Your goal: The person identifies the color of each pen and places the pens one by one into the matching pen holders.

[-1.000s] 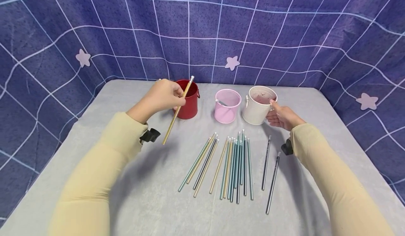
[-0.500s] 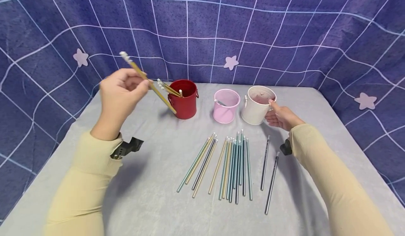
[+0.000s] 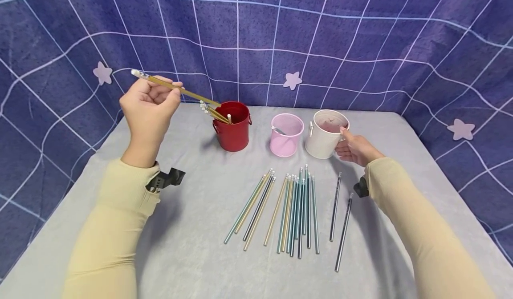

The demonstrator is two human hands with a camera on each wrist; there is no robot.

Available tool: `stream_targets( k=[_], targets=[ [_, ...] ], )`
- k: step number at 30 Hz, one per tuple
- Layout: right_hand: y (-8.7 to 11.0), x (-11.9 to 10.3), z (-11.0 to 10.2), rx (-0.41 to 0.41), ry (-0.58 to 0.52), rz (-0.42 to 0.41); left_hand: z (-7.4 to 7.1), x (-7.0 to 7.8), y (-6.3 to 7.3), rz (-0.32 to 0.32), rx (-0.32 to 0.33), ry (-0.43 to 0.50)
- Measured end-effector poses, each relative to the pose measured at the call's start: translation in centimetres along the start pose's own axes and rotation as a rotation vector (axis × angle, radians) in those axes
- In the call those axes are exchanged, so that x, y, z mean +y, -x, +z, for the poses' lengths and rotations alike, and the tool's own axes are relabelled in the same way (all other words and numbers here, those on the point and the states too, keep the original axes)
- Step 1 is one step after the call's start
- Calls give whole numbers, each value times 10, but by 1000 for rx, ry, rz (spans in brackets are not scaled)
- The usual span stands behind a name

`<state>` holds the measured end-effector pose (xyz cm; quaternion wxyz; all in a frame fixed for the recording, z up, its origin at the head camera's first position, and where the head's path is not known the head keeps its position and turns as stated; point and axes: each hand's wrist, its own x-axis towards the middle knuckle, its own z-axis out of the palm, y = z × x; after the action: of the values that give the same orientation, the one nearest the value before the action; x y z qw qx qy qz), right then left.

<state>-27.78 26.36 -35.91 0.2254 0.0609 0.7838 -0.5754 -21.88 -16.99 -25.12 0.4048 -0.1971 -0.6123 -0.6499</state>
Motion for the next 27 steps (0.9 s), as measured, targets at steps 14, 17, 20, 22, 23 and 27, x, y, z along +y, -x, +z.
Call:
stream_targets(
  k=[14, 17, 20, 22, 23, 27],
  targets=[
    [1, 0, -3, -4, -1, -8, 8, -69, 7, -172, -119, -264],
    [-1, 1, -2, -8, -1, -8, 9, -75, 10, -195, -132, -270],
    [-2, 1, -2, -12, 7, -11, 11, -78, 11, -205, -143, -285],
    [-2, 1, -2, -12, 9, -13, 11, -80, 12, -209, -153, -301],
    [-2, 1, -2, -11, 12, -12, 12, -80, 12, -211, -156, -307],
    [-2, 1, -2, -13, 11, -11, 13, -83, 13, -226, -171, -320]
  ],
)
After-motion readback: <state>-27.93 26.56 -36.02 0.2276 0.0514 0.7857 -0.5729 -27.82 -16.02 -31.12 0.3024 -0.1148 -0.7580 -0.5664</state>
